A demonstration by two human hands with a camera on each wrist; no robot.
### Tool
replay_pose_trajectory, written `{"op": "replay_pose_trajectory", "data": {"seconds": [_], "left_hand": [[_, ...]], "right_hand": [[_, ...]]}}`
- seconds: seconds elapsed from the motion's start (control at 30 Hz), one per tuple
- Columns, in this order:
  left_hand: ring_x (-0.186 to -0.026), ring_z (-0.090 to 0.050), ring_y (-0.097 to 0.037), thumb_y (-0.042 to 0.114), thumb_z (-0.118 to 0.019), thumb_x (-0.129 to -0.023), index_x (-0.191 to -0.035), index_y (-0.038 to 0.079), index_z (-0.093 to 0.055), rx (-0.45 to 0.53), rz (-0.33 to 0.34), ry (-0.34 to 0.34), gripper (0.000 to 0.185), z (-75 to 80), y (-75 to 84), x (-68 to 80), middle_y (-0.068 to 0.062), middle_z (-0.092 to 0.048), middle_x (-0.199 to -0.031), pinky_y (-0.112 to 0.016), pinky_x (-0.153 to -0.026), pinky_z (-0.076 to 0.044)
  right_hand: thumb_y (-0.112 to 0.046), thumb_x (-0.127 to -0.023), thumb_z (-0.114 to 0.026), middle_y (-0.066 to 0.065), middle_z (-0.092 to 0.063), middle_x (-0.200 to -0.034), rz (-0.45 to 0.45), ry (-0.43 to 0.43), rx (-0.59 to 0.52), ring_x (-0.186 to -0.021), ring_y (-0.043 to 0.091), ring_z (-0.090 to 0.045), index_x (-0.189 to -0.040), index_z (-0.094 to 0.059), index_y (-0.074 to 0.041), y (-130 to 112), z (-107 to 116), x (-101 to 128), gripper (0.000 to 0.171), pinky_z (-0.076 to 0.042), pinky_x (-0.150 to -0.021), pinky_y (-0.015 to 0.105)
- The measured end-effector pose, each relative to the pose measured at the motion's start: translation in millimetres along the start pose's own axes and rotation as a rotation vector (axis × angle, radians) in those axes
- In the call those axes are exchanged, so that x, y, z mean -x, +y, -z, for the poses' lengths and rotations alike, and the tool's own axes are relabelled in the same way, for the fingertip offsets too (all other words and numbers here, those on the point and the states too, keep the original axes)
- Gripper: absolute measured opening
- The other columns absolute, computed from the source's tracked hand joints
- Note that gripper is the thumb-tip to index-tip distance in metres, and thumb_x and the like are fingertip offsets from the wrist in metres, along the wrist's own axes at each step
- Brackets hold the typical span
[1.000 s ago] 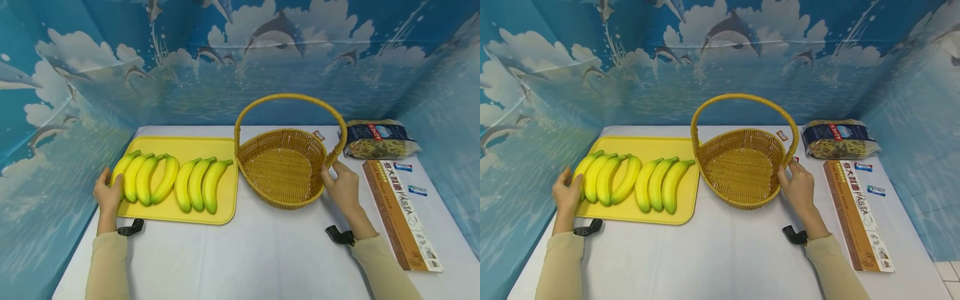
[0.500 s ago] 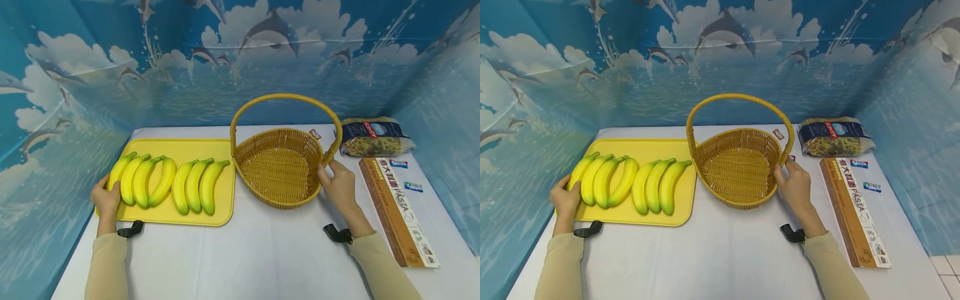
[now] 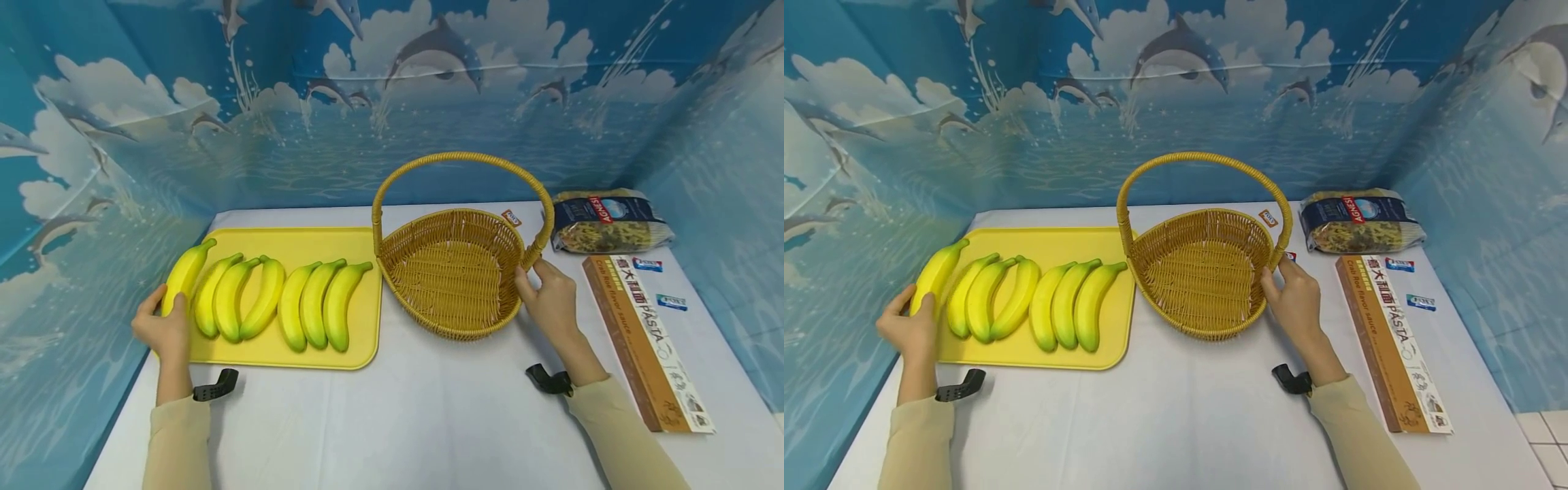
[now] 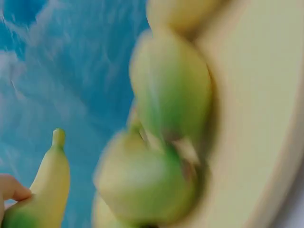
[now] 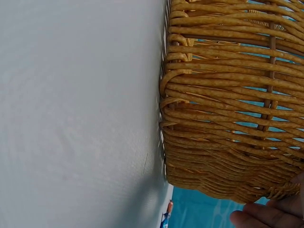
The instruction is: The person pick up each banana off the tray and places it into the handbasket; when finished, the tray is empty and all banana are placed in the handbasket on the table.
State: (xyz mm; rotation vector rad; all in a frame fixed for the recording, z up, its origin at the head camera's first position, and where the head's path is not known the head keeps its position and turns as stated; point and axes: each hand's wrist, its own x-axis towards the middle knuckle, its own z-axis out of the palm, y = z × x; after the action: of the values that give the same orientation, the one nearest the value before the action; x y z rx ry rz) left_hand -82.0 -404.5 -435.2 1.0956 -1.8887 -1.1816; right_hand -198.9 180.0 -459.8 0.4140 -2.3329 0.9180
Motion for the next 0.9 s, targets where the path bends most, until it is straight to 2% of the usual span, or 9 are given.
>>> {"op": "replay_pose_trajectory", "data": {"seconds": [0.1, 0.17, 0.3, 0.37, 0.43, 0.53, 0.6, 0.67, 0.9], "left_hand": [[-0.124, -0.05, -0.013, 0.02, -0.068, -0.091, -0.128, 0.012, -0.066, 0.046, -0.072, -0.007, 0.038, -0.7, 19.9, 21.5, 0.001, -0.06, -0.13, -0.021, -0.105, -0.04], [-0.122, -0.052, -0.01, 0.018, -0.07, -0.089, -0.125, 0.01, -0.068, 0.096, -0.147, -0.034, 0.037, -3.0, 35.1, 40.0, 0.004, -0.063, -0.124, -0.019, -0.097, -0.043], [-0.115, -0.056, -0.006, 0.01, -0.072, -0.086, -0.119, 0.004, -0.071, 0.226, -0.354, -0.131, 0.034, -12.2, 61.2, 80.1, 0.01, -0.066, -0.116, -0.015, -0.084, -0.044], [-0.114, -0.058, -0.007, 0.003, -0.072, -0.084, -0.117, 0.0, -0.071, 0.315, -0.47, -0.203, 0.033, -20.0, 72.0, 99.8, 0.007, -0.067, -0.115, -0.013, -0.085, -0.045], [-0.114, -0.06, -0.01, -0.004, -0.071, -0.083, -0.116, -0.005, -0.069, 0.403, -0.568, -0.308, 0.034, -29.8, 82.5, 119.3, 0.001, -0.068, -0.117, -0.014, -0.09, -0.048], [-0.116, -0.06, -0.017, -0.012, -0.069, -0.081, -0.117, -0.01, -0.067, 0.491, -0.675, -0.482, 0.036, -48.9, 98.1, 147.2, -0.014, -0.066, -0.119, -0.019, -0.095, -0.05], [-0.116, -0.061, -0.019, -0.011, -0.069, -0.081, -0.117, -0.01, -0.067, 0.504, -0.71, -0.575, 0.036, -63.4, 108.3, 164.0, -0.02, -0.064, -0.121, -0.02, -0.094, -0.051], [-0.116, -0.061, -0.022, -0.009, -0.071, -0.081, -0.117, -0.008, -0.067, 0.497, -0.73, -0.638, 0.036, -79.7, 117.5, 178.4, -0.022, -0.064, -0.122, -0.02, -0.092, -0.052], [-0.119, -0.059, -0.026, 0.004, -0.073, -0.085, -0.119, -0.002, -0.069, 0.436, -0.74, -0.763, 0.035, -138.6, 139.7, 214.1, -0.016, -0.066, -0.124, -0.027, -0.092, -0.053]], "right_hand": [[-0.008, -0.089, -0.061, 0.027, -0.069, -0.082, -0.001, 0.006, 0.006, -0.06, 0.035, -0.059, -0.093, -0.068, 0.012, 0, 0, 0, 0.022, -0.047, -0.055, 0.05], [-0.008, -0.089, -0.061, 0.027, -0.069, -0.081, 0.002, 0.007, 0.01, -0.058, 0.033, -0.057, -0.093, -0.068, 0.013, -1, 0, 0, 0.022, -0.046, -0.054, 0.049], [-0.006, -0.089, -0.061, 0.026, -0.069, -0.079, 0.01, 0.013, 0.017, -0.054, 0.028, -0.05, -0.092, -0.068, 0.013, -1, 0, 0, 0.021, -0.042, -0.051, 0.043], [-0.005, -0.088, -0.061, 0.026, -0.069, -0.078, 0.015, 0.013, 0.019, -0.053, 0.025, -0.047, -0.091, -0.068, 0.013, -1, 0, 0, 0.02, -0.04, -0.051, 0.039], [-0.005, -0.088, -0.061, 0.025, -0.069, -0.077, 0.021, 0.015, 0.018, -0.053, 0.024, -0.045, -0.091, -0.068, 0.013, -1, 0, -1, 0.02, -0.039, -0.05, 0.037], [-0.005, -0.088, -0.061, 0.026, -0.069, -0.079, 0.025, 0.016, 0.014, -0.053, 0.025, -0.047, -0.092, -0.068, 0.014, 0, 1, -2, 0.02, -0.041, -0.051, 0.039], [-0.005, -0.089, -0.061, 0.027, -0.07, -0.081, 0.024, 0.019, 0.007, -0.054, 0.029, -0.052, -0.094, -0.068, 0.014, 0, 2, -2, 0.021, -0.044, -0.052, 0.044], [-0.005, -0.089, -0.061, 0.028, -0.07, -0.083, 0.023, 0.02, 0.002, -0.056, 0.033, -0.055, -0.094, -0.068, 0.014, 0, 2, -2, 0.022, -0.046, -0.053, 0.047], [-0.005, -0.088, -0.063, 0.028, -0.069, -0.083, 0.033, 0.018, -0.003, -0.056, 0.033, -0.057, -0.094, -0.068, 0.015, 1, 0, 0, 0.022, -0.046, -0.052, 0.046]]}}
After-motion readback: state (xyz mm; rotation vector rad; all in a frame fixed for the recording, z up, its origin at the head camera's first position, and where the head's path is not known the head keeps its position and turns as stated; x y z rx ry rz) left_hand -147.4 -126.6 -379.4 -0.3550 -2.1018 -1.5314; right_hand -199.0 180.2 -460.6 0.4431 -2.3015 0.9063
